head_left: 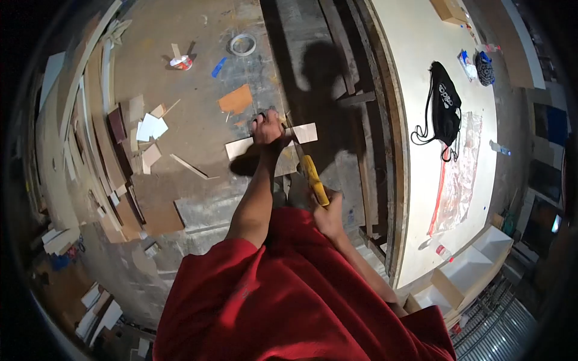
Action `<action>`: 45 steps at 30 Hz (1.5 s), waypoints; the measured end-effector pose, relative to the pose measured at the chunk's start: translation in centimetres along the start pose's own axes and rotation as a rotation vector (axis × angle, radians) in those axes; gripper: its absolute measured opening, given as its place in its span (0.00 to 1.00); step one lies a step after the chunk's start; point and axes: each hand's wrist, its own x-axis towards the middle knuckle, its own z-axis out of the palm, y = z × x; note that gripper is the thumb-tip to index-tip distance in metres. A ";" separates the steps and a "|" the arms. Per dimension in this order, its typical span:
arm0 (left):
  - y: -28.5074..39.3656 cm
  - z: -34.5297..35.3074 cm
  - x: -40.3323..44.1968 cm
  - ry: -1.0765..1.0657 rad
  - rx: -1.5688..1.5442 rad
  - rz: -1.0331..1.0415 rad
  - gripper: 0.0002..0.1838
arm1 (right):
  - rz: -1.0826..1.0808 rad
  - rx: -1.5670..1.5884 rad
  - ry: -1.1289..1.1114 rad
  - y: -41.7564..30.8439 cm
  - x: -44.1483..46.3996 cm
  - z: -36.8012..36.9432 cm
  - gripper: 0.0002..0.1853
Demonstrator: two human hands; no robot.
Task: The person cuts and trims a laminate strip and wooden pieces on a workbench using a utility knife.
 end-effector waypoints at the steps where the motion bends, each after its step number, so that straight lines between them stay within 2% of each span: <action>1: 0.1 0.1 0.3 0.002 0.013 -0.004 0.04 | 0.003 -0.036 -0.052 -0.9 0.1 -0.7 0.13; 4: 0.5 0.4 1.5 0.000 0.035 -0.003 0.04 | -0.139 -0.152 -0.001 3.2 3.9 -0.4 0.14; 5: 0.8 0.1 1.0 -0.023 0.048 -0.006 0.05 | -0.056 -0.186 -0.024 3.2 5.8 0.0 0.15; 6: 0.7 -0.2 1.0 -0.037 0.065 -0.009 0.06 | -0.059 -0.189 -0.029 3.3 5.5 0.0 0.15; 8: 0.3 -0.4 0.6 -0.020 0.097 0.026 0.07 | -0.108 -0.148 0.111 0.3 3.8 1.1 0.14; 10: 0.5 0.2 1.8 0.016 0.108 0.062 0.08 | -0.115 -0.186 0.109 1.0 1.8 -0.1 0.12; 12: 0.5 -0.4 1.0 -0.043 0.076 -0.010 0.09 | -0.024 -0.105 0.013 0.5 -1.3 -0.7 0.10; 13: 0.4 -0.2 0.9 -0.062 0.091 -0.027 0.09 | -0.070 -0.038 0.234 0.8 -1.0 1.0 0.09; 17: -0.2 1.3 1.3 -0.076 0.092 -0.073 0.09 | -0.114 -0.201 0.053 1.0 3.3 1.2 0.10; 20: 0.0 0.9 1.8 -0.089 0.090 -0.086 0.11 | -0.145 -0.226 0.044 1.1 3.2 1.3 0.11; 25: -0.2 0.9 -0.1 -0.058 0.122 -0.021 0.10 | -0.051 -0.165 -0.024 0.4 -0.9 -0.8 0.13; 28: -0.3 1.4 1.0 -0.061 0.079 -0.043 0.09 | -0.191 -0.075 0.102 -0.6 1.2 0.4 0.15; 30: 0.2 0.7 0.9 0.022 0.040 0.014 0.08 | -0.073 -0.202 0.047 0.1 3.6 0.4 0.11; 31: 0.2 0.8 0.6 0.077 0.164 0.069 0.07 | -0.029 -0.221 -0.037 -0.3 3.7 0.2 0.12; 36: -0.2 1.6 0.6 0.115 0.025 -0.006 0.05 | -0.060 -0.213 -0.020 -1.0 -0.2 -1.0 0.12; 38: -0.4 1.8 1.1 0.030 0.071 -0.027 0.05 | -0.073 -0.034 0.049 -0.2 0.0 -0.8 0.15; 39: -0.3 1.8 1.1 0.052 0.038 -0.013 0.06 | -0.075 -0.033 0.048 1.9 1.3 -0.3 0.15; 40: 0.2 1.1 1.6 0.051 0.038 -0.013 0.06 | -0.220 -0.170 0.206 5.0 3.4 0.6 0.14; 42: 1.3 -1.0 1.2 -0.007 0.060 0.027 0.07 | -0.344 -0.311 0.368 5.9 4.0 0.6 0.13; 44: 0.6 0.2 1.7 0.018 0.049 0.022 0.07 | 0.012 -0.237 -0.011 1.1 4.3 0.3 0.13; 45: 0.2 1.0 1.2 0.030 0.038 0.004 0.06 | 0.022 -0.310 -0.024 0.3 3.2 -0.3 0.14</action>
